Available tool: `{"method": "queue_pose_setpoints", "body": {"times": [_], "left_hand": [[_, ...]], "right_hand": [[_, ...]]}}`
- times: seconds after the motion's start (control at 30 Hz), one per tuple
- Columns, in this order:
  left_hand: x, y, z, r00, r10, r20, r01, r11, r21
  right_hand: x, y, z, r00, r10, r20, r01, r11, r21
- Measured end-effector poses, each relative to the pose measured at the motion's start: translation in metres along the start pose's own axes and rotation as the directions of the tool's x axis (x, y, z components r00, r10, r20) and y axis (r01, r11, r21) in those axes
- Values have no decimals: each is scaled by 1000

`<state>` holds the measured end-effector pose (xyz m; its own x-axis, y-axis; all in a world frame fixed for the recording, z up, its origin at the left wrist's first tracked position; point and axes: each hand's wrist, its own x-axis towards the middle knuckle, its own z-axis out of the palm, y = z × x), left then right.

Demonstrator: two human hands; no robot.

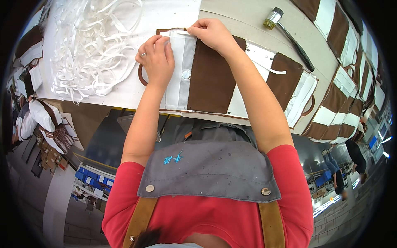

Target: The person assembles a brown and white striped bag by hand. They align the edges of the fabric panels, insert white elastic loops into the seams, and secure the assembly using a hammer and metal fasteners.

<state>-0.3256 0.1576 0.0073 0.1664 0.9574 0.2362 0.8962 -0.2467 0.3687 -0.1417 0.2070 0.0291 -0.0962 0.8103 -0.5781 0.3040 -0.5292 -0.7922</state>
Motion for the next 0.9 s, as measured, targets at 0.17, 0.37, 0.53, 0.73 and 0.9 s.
{"method": "queue_pose_setpoints", "body": {"times": [0.17,0.37,0.53,0.73,0.9], "left_hand": [[-1,2,0,995,96,-16,-96,995,-34],[-6,4,4,981,191,-15,-192,980,-49],[-6,4,7,978,207,-18,-207,978,-23],[-6,5,8,979,204,-11,-204,979,0],[-5,5,8,980,200,-6,-200,980,1]], "right_hand": [[-1,0,4,998,-51,-41,46,993,-112],[-2,-3,12,990,-46,-135,16,975,-220],[0,-4,15,985,-66,-162,17,959,-282],[0,-2,17,977,-98,-189,38,952,-303],[-1,-1,18,974,-119,-194,55,950,-308]]}}
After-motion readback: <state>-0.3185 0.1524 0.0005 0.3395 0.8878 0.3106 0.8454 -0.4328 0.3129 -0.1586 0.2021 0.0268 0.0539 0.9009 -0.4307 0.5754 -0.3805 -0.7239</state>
